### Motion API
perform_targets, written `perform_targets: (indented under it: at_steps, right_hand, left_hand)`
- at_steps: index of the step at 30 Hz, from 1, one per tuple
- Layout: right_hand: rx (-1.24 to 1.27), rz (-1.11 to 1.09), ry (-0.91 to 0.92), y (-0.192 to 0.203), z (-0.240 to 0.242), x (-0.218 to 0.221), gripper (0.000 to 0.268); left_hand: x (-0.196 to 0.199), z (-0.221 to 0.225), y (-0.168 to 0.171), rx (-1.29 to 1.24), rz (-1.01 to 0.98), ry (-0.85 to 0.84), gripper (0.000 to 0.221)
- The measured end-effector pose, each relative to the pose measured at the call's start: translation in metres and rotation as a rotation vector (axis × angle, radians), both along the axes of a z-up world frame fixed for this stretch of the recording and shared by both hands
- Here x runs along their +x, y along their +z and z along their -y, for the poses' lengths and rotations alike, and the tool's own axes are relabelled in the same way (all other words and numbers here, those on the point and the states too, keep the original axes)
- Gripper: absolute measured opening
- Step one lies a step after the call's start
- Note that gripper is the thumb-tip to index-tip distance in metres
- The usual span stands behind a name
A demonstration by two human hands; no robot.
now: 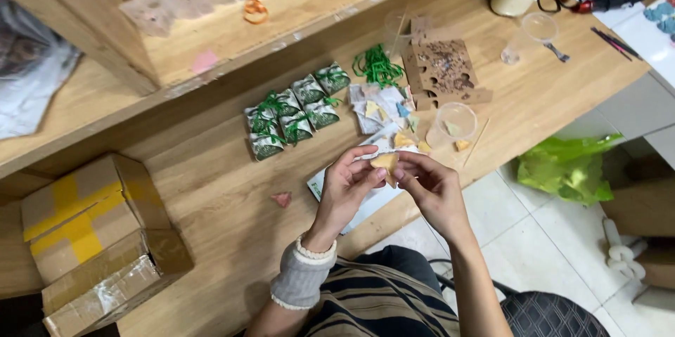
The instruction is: Assembling and decorating fortune-cookie shaped wax melts using a heat tool, fork, and brush.
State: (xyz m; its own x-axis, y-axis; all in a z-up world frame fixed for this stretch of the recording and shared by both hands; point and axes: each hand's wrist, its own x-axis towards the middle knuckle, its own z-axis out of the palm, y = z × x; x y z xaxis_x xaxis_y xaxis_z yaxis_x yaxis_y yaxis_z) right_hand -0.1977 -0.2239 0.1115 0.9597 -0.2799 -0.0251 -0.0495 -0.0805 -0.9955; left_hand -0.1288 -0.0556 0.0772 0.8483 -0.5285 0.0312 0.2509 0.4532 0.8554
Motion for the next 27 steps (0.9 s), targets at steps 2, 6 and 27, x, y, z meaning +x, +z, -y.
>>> perform_targets:
  at_steps: [2,6,27]
  right_hand:
    - [-0.047,0.045,-0.030,-0.001,0.002,-0.005,0.034]
    - [-0.050,0.061,-0.064,-0.005,0.004,-0.010,0.032]
    - [-0.740,0.321,-0.150,0.028,-0.029,-0.004,0.012]
  left_hand:
    - [-0.004,0.007,-0.001,0.026,-0.021,-0.020,0.046]
    - [-0.012,0.012,0.009,0.054,0.098,-0.017,0.043]
    - [-0.003,0.009,-0.011,-0.144,-0.146,0.022,0.042]
